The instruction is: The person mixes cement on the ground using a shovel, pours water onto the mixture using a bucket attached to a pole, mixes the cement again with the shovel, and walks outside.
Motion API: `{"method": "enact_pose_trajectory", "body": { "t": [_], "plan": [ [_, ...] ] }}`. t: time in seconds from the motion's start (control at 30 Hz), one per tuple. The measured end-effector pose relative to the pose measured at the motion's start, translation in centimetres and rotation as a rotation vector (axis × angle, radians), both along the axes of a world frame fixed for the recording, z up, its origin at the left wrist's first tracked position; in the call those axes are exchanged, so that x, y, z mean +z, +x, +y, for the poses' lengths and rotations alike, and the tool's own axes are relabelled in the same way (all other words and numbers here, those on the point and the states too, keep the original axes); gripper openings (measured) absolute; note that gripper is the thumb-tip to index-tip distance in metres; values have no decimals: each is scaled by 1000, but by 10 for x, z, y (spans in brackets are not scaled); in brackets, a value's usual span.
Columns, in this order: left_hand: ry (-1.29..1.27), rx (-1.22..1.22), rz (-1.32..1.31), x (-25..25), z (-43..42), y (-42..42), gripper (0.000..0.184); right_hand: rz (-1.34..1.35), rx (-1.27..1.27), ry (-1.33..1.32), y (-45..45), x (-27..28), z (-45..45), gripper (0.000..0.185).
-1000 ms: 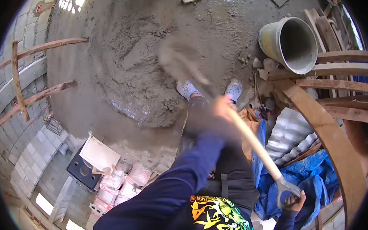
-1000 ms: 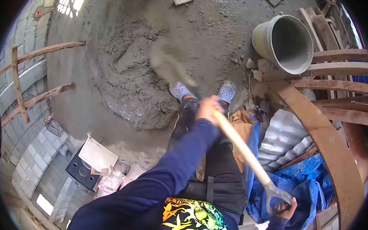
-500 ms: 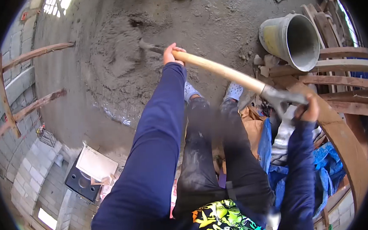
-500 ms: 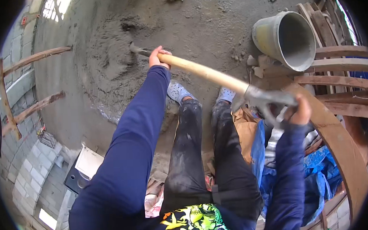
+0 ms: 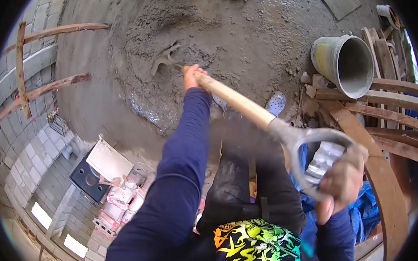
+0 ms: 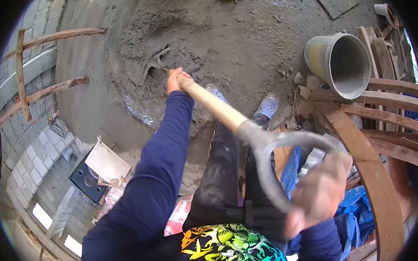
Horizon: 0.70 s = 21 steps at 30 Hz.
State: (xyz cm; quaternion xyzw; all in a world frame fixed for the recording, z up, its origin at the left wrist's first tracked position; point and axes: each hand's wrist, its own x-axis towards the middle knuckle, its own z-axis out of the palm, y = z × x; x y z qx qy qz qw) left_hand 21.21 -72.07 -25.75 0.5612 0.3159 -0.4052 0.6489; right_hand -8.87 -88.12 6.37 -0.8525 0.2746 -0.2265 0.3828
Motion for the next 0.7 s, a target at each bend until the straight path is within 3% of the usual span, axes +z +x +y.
{"method": "enact_pose_trajectory", "body": {
  "t": [0.1,0.2,0.27,0.3,0.37,0.43,0.5,0.57,0.63,0.67,0.7],
  "plan": [
    [-22,17,29,14,-14,-32,17,186,62,119,-21,30,-22,36],
    [-127,106,141,110,-44,-69,15,141,5,9,-99,63,-32,30],
    [-84,119,127,94,-32,-79,15,86,-71,-101,-139,78,-35,28],
    [-58,130,110,77,-27,-83,15,76,-74,-120,-114,70,-31,28],
    [139,43,165,32,-7,-73,15,175,50,54,-42,38,-10,29],
    [208,-44,178,21,-6,-89,14,227,6,111,-78,15,0,29],
    [53,-39,141,10,8,-114,14,223,-58,180,-113,38,12,38],
    [65,-116,179,70,-23,-142,16,191,-321,398,-174,57,31,40],
    [-208,244,420,88,-39,-166,18,-41,-786,785,-252,60,70,42],
    [-187,312,461,80,-54,-175,17,-210,-1119,937,-259,68,82,42],
    [-170,384,502,71,-73,-186,17,-185,-1680,838,-258,72,93,43]
  ]
}}
